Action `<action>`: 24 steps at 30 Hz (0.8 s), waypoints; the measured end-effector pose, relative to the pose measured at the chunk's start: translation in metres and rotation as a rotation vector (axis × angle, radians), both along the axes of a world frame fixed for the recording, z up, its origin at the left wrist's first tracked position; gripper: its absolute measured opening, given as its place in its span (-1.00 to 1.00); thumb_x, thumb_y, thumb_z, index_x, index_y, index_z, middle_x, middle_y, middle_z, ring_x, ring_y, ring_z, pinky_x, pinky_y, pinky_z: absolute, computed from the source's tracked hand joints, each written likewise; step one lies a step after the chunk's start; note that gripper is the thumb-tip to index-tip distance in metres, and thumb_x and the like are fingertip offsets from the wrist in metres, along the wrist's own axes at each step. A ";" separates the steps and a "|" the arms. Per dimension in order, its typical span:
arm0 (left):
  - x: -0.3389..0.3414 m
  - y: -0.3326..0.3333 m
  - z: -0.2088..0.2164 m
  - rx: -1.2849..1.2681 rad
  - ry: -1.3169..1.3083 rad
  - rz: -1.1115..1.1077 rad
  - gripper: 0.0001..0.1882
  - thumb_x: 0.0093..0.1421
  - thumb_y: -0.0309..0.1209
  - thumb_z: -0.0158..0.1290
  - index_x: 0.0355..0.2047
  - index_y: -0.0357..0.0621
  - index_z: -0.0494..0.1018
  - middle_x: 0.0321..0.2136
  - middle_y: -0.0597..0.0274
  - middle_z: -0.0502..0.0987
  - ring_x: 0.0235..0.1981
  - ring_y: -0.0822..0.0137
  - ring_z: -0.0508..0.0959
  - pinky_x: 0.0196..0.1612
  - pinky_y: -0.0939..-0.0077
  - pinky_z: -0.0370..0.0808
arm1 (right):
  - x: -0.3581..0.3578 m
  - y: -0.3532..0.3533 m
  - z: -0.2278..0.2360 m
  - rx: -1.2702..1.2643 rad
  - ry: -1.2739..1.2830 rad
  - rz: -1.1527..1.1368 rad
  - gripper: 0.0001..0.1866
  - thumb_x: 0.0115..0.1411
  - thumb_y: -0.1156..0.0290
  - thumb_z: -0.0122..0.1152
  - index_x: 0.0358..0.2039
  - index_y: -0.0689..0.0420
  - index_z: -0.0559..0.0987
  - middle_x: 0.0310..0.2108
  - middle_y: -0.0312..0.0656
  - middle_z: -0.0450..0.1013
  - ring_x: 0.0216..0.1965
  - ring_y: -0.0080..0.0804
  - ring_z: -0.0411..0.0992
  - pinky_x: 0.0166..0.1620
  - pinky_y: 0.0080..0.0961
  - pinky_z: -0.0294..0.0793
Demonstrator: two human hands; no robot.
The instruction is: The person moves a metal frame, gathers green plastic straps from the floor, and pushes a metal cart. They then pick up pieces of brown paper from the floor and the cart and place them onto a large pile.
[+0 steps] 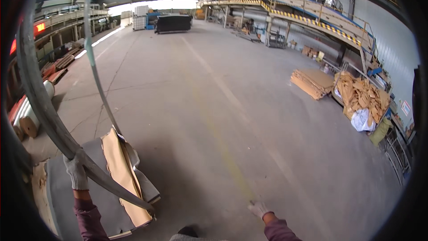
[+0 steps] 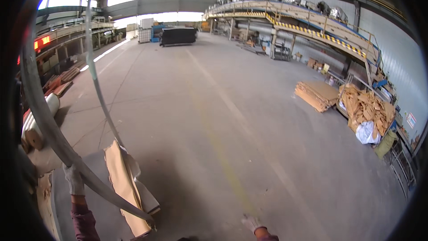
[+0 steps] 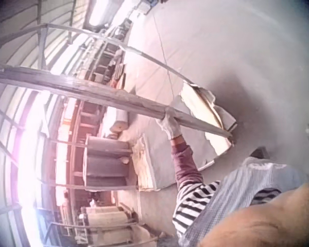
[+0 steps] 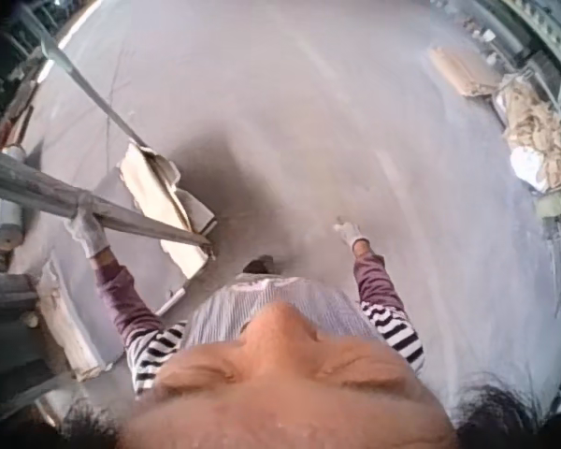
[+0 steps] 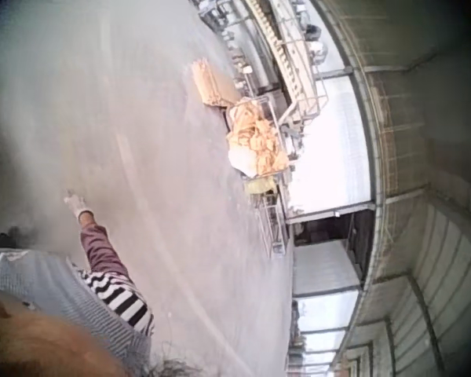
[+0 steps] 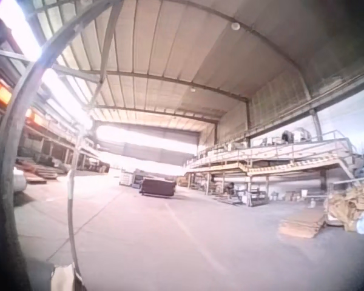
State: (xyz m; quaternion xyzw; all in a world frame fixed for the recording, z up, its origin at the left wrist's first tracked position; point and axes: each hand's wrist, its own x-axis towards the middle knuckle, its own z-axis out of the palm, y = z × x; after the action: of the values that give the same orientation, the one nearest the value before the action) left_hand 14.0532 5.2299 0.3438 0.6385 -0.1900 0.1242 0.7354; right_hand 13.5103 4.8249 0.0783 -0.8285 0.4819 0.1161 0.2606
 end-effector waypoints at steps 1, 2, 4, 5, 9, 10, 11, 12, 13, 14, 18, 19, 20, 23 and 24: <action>0.005 -0.032 0.000 0.017 0.018 -0.010 -0.63 0.02 -0.45 0.10 -0.13 -0.28 0.41 -0.29 0.21 0.50 -0.33 0.40 0.49 -0.25 0.53 0.45 | 0.030 -0.031 0.017 -0.003 -0.072 -0.001 -0.36 0.07 0.03 -0.10 0.16 0.03 0.38 -0.06 0.07 0.47 0.02 -0.02 0.41 0.11 -0.23 0.34; 0.001 -0.066 0.004 -0.013 0.002 -0.001 -0.64 0.04 -0.43 0.12 -0.13 -0.28 0.42 -0.28 0.21 0.50 -0.31 0.41 0.48 -0.22 0.54 0.43 | 0.058 -0.063 0.046 0.004 -0.085 0.033 -0.37 0.05 0.08 -0.05 0.14 0.05 0.39 -0.23 0.05 0.53 -0.16 -0.05 0.50 -0.03 -0.25 0.43; 0.020 -0.132 0.012 -0.033 -0.014 -0.016 -0.64 0.06 -0.40 0.14 -0.13 -0.27 0.43 -0.27 0.22 0.50 -0.29 0.42 0.48 -0.20 0.56 0.41 | 0.092 -0.132 0.031 -0.011 -0.234 -0.019 -0.41 0.05 0.15 -0.03 0.12 0.06 0.40 -0.35 0.01 0.54 -0.31 -0.11 0.52 -0.15 -0.29 0.48; 0.036 -0.156 0.013 -0.028 -0.037 -0.013 -0.63 0.07 -0.39 0.15 -0.11 -0.28 0.43 -0.27 0.23 0.50 -0.28 0.42 0.48 -0.17 0.56 0.40 | 0.109 -0.163 0.022 0.002 -0.232 -0.011 -0.41 0.05 0.15 -0.03 0.12 0.06 0.40 -0.35 0.01 0.54 -0.31 -0.11 0.52 -0.15 -0.29 0.48; 0.097 -0.292 -0.002 -0.072 -0.033 -0.011 -0.63 0.12 -0.38 0.16 -0.09 -0.29 0.42 -0.26 0.24 0.50 -0.26 0.43 0.47 -0.15 0.56 0.39 | 0.057 -0.323 -0.132 -0.088 -0.201 -0.092 -0.49 0.11 0.24 -0.04 0.10 0.04 0.41 -0.37 0.05 0.53 -0.40 -0.10 0.52 -0.30 -0.27 0.51; 0.112 -0.316 -0.011 -0.054 -0.021 -0.007 -0.63 0.12 -0.38 0.16 -0.09 -0.29 0.42 -0.26 0.24 0.50 -0.26 0.43 0.47 -0.15 0.56 0.39 | 0.027 -0.333 -0.161 -0.191 -0.025 0.061 -0.53 0.12 0.24 -0.04 0.06 0.06 0.43 -0.34 0.08 0.53 -0.37 -0.05 0.52 -0.29 -0.22 0.51; 0.130 -0.342 -0.015 -0.054 -0.045 0.007 -0.62 0.12 -0.40 0.16 -0.08 -0.30 0.42 -0.25 0.23 0.50 -0.26 0.44 0.47 -0.15 0.56 0.40 | 0.014 -0.350 -0.173 -0.302 0.139 0.214 -0.56 0.14 0.24 -0.04 0.03 0.07 0.46 -0.31 0.11 0.52 -0.34 0.00 0.52 -0.28 -0.18 0.51; 0.142 -0.354 -0.016 -0.039 -0.081 0.052 -0.62 0.13 -0.41 0.15 -0.07 -0.31 0.42 -0.24 0.23 0.50 -0.25 0.44 0.48 -0.14 0.57 0.40 | 0.013 -0.348 -0.167 -0.204 0.162 0.127 -0.64 0.16 0.22 -0.06 -0.15 0.11 0.56 -0.25 0.11 0.51 -0.22 0.06 0.49 -0.17 -0.09 0.47; 0.153 -0.365 -0.017 -0.022 -0.094 0.083 -0.62 0.13 -0.41 0.15 -0.07 -0.31 0.42 -0.24 0.23 0.50 -0.25 0.44 0.48 -0.14 0.57 0.40 | 0.015 -0.350 -0.141 -0.011 0.221 0.026 -0.67 0.10 0.22 0.00 -0.28 0.13 0.62 -0.22 0.07 0.52 -0.15 0.06 0.47 -0.08 -0.07 0.44; 0.166 -0.384 -0.021 -0.034 -0.082 0.153 -0.61 0.13 -0.42 0.15 -0.05 -0.32 0.41 -0.23 0.22 0.50 -0.24 0.44 0.48 -0.12 0.58 0.41 | 0.018 -0.361 -0.106 0.131 0.466 0.050 -0.67 0.03 0.19 0.08 -0.30 0.11 0.64 -0.18 0.03 0.52 -0.14 0.03 0.49 -0.06 -0.13 0.45; 0.220 -0.475 -0.045 -0.083 -0.085 0.221 -0.58 0.14 -0.36 0.18 -0.05 -0.36 0.41 -0.21 0.21 0.50 -0.16 0.42 0.49 -0.01 0.57 0.39 | -0.115 -0.359 -0.150 0.444 0.669 -0.192 -0.61 0.09 0.15 0.07 -0.12 0.02 0.59 -0.09 -0.04 0.50 -0.08 -0.10 0.47 -0.01 -0.22 0.44; 0.225 -0.494 -0.041 -0.056 -0.086 0.284 -0.57 0.15 -0.33 0.18 -0.05 -0.36 0.42 -0.19 0.21 0.50 -0.15 0.42 0.49 0.01 0.55 0.38 | -0.110 -0.378 -0.135 0.477 0.662 -0.273 -0.60 0.10 0.14 0.05 -0.10 0.02 0.57 -0.08 -0.05 0.49 -0.07 -0.10 0.47 0.00 -0.23 0.43; 0.236 -0.518 -0.046 -0.071 -0.093 0.285 -0.57 0.15 -0.33 0.18 -0.05 -0.36 0.42 -0.19 0.21 0.50 -0.15 0.42 0.49 0.01 0.55 0.38 | -0.107 -0.404 -0.133 0.485 0.658 -0.335 -0.60 0.12 0.13 0.04 -0.08 0.02 0.56 -0.06 -0.05 0.48 -0.07 -0.11 0.46 0.00 -0.24 0.43; 0.286 -0.678 -0.063 0.206 0.091 0.345 -0.54 0.20 -0.26 0.12 -0.02 -0.39 0.41 -0.11 0.16 0.50 -0.07 0.37 0.48 0.09 0.48 0.35 | -0.091 -0.514 -0.124 0.482 0.698 -0.479 -0.57 0.17 0.11 -0.01 -0.02 0.01 0.52 -0.03 -0.07 0.46 -0.04 -0.13 0.44 0.03 -0.26 0.41; 0.278 -0.667 -0.039 0.170 0.029 0.392 -0.54 0.20 -0.26 0.12 -0.02 -0.39 0.41 -0.11 0.16 0.50 -0.07 0.37 0.48 0.09 0.48 0.35 | -0.071 -0.587 -0.150 0.393 0.625 -0.402 -0.57 0.19 0.10 -0.02 0.00 0.00 0.50 -0.01 -0.08 0.45 -0.04 -0.13 0.44 0.04 -0.27 0.40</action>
State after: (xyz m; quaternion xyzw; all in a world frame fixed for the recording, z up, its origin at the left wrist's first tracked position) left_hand 14.3316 4.5630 0.3049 0.7245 -0.0615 0.2393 0.6434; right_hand 13.4397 4.2375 -0.0717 -0.5775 0.6584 0.3985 0.2725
